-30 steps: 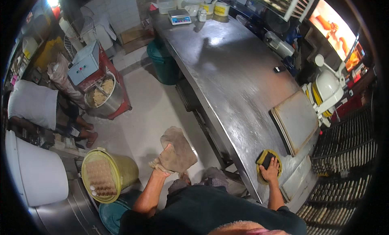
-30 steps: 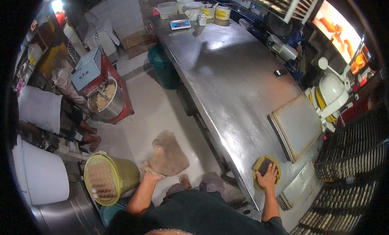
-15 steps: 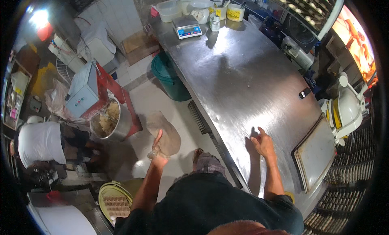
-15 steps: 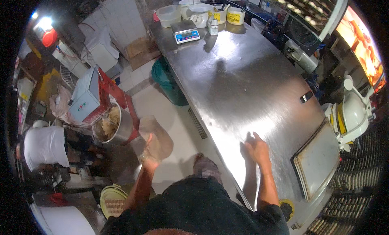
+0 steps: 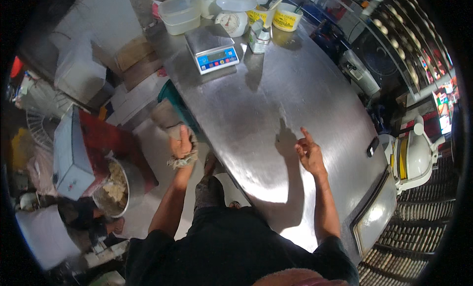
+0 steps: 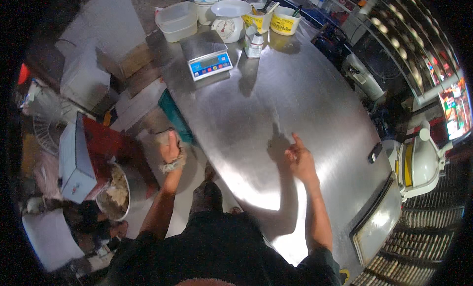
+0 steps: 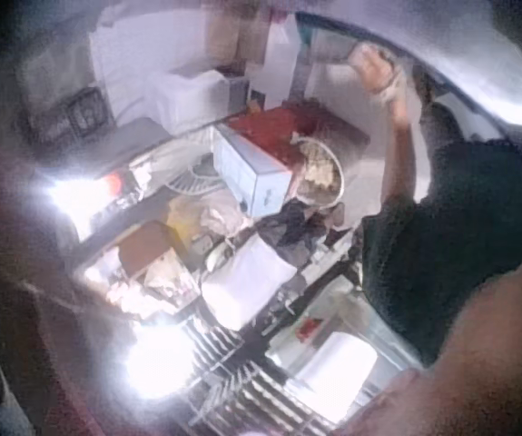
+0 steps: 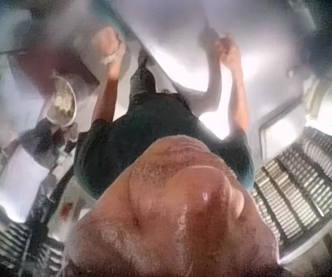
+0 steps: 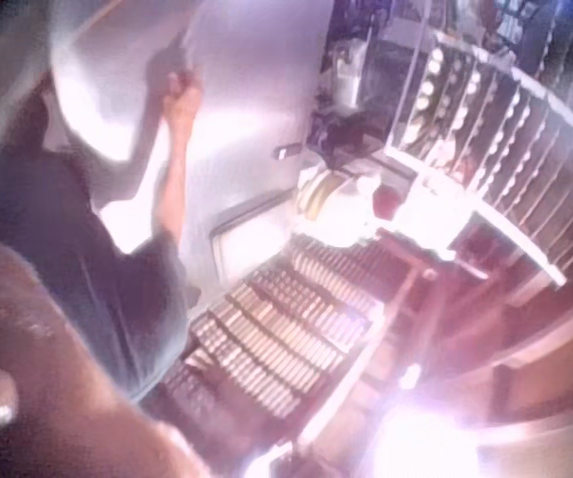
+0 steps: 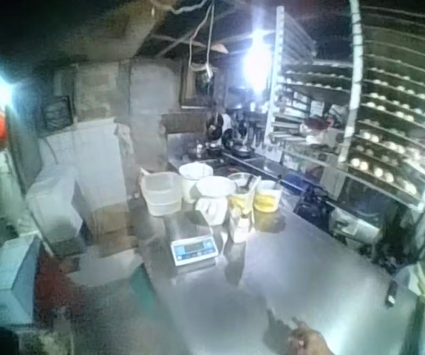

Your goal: The person removes metal trays of buns from an industrial oven using a protective cloth and glove, places them on a storage rack, wipes empty trays with a cloth, and applies a liquid to empty trays using a brush.

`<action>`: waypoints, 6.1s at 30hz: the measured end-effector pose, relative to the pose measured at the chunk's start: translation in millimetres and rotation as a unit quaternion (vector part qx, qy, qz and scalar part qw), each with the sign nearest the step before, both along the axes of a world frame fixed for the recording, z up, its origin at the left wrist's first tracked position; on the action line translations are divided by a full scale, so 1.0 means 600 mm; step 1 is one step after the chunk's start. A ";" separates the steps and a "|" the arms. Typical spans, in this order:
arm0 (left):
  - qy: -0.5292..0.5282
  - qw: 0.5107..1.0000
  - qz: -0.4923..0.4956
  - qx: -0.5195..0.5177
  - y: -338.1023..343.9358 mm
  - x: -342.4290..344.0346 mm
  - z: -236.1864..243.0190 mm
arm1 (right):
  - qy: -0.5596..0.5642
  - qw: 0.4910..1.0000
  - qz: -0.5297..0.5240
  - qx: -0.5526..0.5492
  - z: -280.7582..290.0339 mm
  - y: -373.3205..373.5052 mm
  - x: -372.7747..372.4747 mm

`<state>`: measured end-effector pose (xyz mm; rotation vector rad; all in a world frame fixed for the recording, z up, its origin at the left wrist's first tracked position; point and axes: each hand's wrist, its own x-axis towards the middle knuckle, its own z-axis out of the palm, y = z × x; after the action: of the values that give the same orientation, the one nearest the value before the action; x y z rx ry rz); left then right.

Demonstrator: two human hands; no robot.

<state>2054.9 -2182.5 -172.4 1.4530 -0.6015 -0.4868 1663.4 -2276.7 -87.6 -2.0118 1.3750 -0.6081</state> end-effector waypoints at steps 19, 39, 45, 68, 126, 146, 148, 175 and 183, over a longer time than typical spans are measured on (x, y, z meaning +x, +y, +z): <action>-0.407 0.857 -0.211 0.234 -0.251 0.105 0.004 | 0.261 0.949 -0.021 -0.176 0.031 -0.947 0.412; -0.422 0.843 -0.239 0.233 -0.264 0.122 0.022 | 0.251 0.937 -0.062 -0.236 0.018 -0.732 0.224; -0.450 0.834 -0.241 0.211 -0.249 0.119 -0.025 | 0.230 0.933 -0.096 -0.259 0.016 -0.606 0.160; -0.639 0.730 -0.190 0.151 -0.220 0.123 -0.099 | 0.256 0.920 -0.207 -0.212 0.001 -0.202 -0.038; 0.064 0.650 -0.717 0.242 1.122 -1.255 0.044 | -0.102 0.649 -0.753 0.040 -0.203 1.626 -1.011; -0.461 0.264 -0.768 0.358 1.137 -1.040 -0.405 | -0.445 0.490 -0.700 0.268 -0.531 1.785 -1.574; -0.491 0.202 -0.725 0.438 1.152 -1.117 -0.395 | -0.485 0.526 -0.664 0.217 -0.565 1.799 -1.591; -0.722 0.020 -0.627 0.291 1.397 -1.253 -0.307 | -0.368 0.595 -0.673 0.239 -0.493 2.290 -1.827; -0.621 0.087 -0.703 0.336 1.446 -1.407 -0.263 | -0.216 0.616 -0.717 0.245 -0.497 2.370 -1.841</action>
<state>1211.0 -1314.7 -330.4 1.0873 -3.8943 -0.8706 559.1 -854.5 -386.0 0.0771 2.2444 -1.0504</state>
